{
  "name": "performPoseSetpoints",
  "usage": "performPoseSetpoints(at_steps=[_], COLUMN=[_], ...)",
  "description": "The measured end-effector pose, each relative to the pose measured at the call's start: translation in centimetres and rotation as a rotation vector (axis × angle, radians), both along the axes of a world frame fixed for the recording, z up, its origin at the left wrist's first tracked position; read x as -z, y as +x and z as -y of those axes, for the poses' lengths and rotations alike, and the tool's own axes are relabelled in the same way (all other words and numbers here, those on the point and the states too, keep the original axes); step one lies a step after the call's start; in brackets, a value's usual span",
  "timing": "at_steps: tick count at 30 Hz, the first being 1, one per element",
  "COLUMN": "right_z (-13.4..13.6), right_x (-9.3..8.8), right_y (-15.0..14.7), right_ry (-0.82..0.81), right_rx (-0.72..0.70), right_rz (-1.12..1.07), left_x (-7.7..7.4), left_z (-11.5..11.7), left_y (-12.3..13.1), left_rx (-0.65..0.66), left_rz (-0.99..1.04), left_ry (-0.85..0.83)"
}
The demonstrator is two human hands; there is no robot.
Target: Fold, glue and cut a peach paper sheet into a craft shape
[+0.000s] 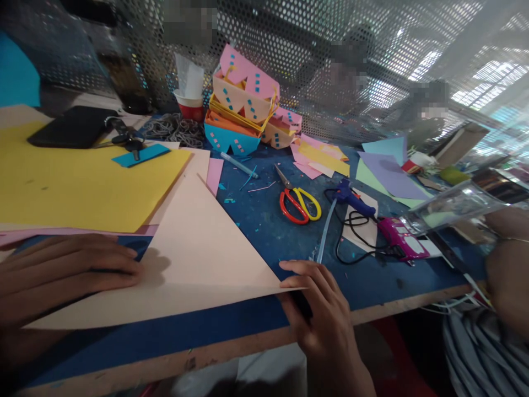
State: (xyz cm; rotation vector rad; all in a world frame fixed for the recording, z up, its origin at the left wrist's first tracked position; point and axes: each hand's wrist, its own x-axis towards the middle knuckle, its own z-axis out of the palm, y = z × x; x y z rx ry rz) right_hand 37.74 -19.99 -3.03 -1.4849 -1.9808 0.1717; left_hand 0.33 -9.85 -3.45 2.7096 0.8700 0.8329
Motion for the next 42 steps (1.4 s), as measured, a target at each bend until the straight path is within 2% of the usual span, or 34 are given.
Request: performPoseSetpoints(at_steps=[9, 14, 18, 22, 25, 33, 42], right_z=[-0.1, -0.2, -0.3, -0.4, -0.5, -0.5, -0.7], right_x=[-0.2, 0.0, 0.4, 0.7, 0.7, 0.1, 0.1], right_y=[-0.4, -0.4, -0.2, -0.2, -0.3, -0.8, -1.4], right_ry=[-0.058, -0.062, -0.011, 0.050, 0.021, -0.081, -0.079], right_rx=[0.087, 0.117, 0.110, 0.138, 0.169, 0.225, 0.259], right_rz=[0.019, 0.002, 0.038, 0.088, 0.103, 0.068, 0.068], left_x=[0.2, -0.3, -0.8, -0.8, -0.9, -1.6, -1.7], left_z=[0.4, 0.3, 0.1, -0.6, -0.9, -0.6, -0.7], left_y=[1.0, 1.5, 1.8, 1.6, 1.7, 2.6, 2.7], left_rx=[-0.146, -0.216, -0.218, -0.177, -0.153, -0.222, -0.219], left_rz=[0.058, -0.013, -0.063, -0.125, -0.164, -0.230, -0.225], left_ry=[-0.143, -0.131, -0.128, -0.051, -0.014, -0.108, -0.127])
